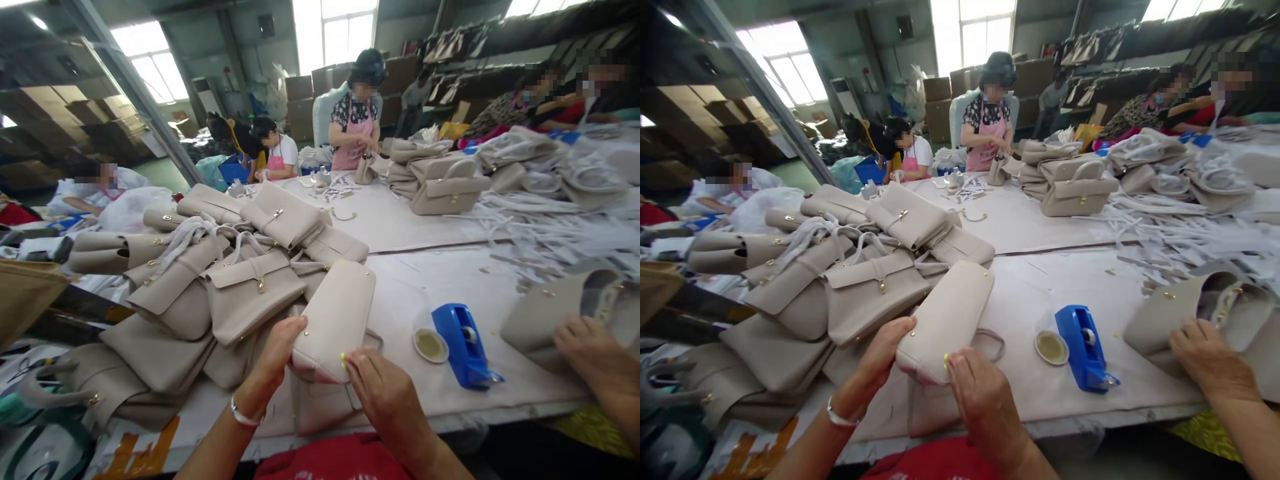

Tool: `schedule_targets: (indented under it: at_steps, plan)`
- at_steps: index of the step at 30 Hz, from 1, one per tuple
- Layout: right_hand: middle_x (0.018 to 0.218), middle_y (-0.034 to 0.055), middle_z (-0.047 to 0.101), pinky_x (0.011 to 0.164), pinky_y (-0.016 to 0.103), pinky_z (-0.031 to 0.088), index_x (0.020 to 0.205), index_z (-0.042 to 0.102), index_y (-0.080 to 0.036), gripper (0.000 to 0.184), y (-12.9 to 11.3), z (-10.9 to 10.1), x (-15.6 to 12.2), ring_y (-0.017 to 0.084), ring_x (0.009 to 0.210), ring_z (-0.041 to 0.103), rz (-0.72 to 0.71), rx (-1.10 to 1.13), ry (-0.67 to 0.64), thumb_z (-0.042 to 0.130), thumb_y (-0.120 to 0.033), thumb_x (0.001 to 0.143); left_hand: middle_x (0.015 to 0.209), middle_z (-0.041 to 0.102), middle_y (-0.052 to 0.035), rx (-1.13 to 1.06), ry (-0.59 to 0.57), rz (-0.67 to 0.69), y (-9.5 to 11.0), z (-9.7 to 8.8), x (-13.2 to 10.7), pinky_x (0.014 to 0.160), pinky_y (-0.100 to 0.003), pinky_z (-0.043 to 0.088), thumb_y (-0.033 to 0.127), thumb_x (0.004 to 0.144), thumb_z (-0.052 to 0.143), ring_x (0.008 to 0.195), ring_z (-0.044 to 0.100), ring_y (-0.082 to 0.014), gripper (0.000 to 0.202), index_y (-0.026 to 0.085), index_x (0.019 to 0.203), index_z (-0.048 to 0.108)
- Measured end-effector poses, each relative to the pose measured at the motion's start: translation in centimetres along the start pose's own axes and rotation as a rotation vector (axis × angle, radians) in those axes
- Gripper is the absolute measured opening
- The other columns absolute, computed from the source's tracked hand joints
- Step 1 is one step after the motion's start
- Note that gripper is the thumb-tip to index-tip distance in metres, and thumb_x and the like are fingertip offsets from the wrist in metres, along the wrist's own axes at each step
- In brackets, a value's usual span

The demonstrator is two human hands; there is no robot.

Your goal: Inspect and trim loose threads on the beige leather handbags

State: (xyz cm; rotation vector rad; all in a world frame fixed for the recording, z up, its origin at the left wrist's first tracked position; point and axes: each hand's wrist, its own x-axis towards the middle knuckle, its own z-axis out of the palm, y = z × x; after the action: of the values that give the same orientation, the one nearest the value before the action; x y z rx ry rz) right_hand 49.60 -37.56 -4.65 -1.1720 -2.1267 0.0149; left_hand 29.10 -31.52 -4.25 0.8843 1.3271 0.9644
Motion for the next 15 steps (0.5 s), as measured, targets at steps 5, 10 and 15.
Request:
schedule_targets:
  at_steps: [5, 10, 15]
  plan:
    - [0.081, 0.0065, 0.065, 0.063, 0.03, 0.051, 0.096, 0.059, -0.016, 0.013, 1.2, -1.0, 0.3, 0.018, 0.073, 0.064, -0.108, -0.079, -0.082, 0.048, -0.009, 0.095, 0.069, 0.055, -0.0014, -0.023, -0.059, -0.018, -0.6, 0.5, 0.5, 0.056, -0.023, 0.032, 0.06, 0.073, 0.068, 0.062, 0.042, -0.0119, 0.049, 0.012, 0.079, 0.06]
    - [0.089, 0.0121, 0.068, 0.061, 0.033, 0.05, 0.098, 0.061, -0.014, 0.023, 3.1, -2.2, 1.3, 0.021, 0.078, 0.066, -0.394, -0.179, -0.222, 0.039, -0.006, 0.094, 0.066, 0.05, 0.0007, 0.001, -0.127, -0.052, -0.8, 1.0, 1.3, 0.053, -0.022, 0.028, 0.061, 0.071, 0.069, 0.058, 0.034, -0.0095, 0.05, 0.014, 0.071, 0.054]
    - [0.088, 0.0106, 0.068, 0.063, 0.032, 0.05, 0.103, 0.06, -0.014, 0.023, 4.0, -1.7, 1.3, 0.02, 0.08, 0.065, -0.449, -0.199, -0.201, 0.038, -0.008, 0.096, 0.062, 0.044, 0.0031, 0.02, -0.136, -0.016, -0.6, 1.1, 1.7, 0.05, -0.022, 0.027, 0.061, 0.072, 0.067, 0.055, 0.031, -0.0092, 0.049, 0.016, 0.066, 0.05]
